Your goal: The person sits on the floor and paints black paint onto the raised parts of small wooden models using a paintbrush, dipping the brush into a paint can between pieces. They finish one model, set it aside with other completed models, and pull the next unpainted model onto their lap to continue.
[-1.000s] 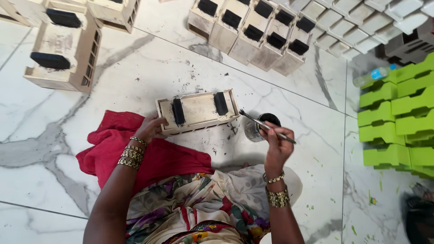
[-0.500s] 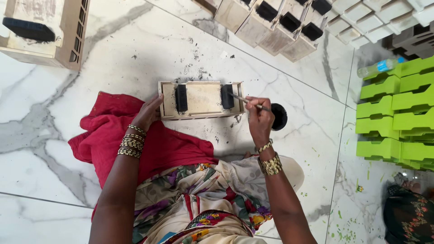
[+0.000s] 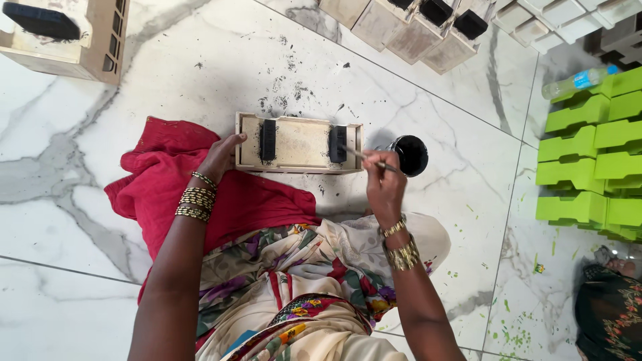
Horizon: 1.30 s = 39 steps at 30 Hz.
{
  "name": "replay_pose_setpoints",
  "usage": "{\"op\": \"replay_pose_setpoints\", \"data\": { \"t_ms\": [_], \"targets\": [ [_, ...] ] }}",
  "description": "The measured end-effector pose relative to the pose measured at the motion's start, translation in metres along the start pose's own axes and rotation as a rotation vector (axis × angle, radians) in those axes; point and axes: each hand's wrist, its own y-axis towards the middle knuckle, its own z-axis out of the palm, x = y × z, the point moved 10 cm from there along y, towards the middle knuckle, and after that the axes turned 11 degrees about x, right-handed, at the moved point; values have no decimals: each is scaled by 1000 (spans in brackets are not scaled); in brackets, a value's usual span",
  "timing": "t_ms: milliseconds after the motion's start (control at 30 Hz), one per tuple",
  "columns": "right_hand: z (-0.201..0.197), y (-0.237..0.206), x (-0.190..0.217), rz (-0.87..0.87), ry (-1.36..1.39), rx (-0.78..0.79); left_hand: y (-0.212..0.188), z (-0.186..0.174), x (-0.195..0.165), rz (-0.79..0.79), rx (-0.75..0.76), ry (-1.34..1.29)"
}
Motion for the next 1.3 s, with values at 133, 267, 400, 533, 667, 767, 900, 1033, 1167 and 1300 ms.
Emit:
{"op": "replay_pose_setpoints", "data": {
  "t_ms": [133, 267, 400, 533, 667, 767, 900, 1033, 1167, 1300],
  "targets": [
    [-20, -11, -1, -40, 130, -88, 8, 2, 1, 55, -1, -98],
    [-13, 18, -3, -94, 164, -141, 6, 20, -25, 364, 80, -223],
    [2, 12, 3, -35, 11, -82, -6, 17, -28, 385, 0, -74],
    [-13, -17, 7, 51, -36, -48, -13, 13, -26, 322, -55, -76],
    [-19, -2, 11, -67, 125, -126, -14, 12, -31, 336, -90, -97],
    [-5, 6, 7, -59, 94, -103, -12, 14, -31, 353, -67, -123],
    [-5, -21, 1, 89, 7, -11, -9, 12, -31, 408, -52, -84],
    [-18, -29, 14, -10, 214, -64, 1, 6, -28, 406, -99, -196],
    [21, -3, 26, -80, 424, -43, 4, 1, -14, 262, -174, -277],
    [79, 25, 49, -113, 107, 17, -1, 2, -27, 325, -196, -228]
  ]
}}
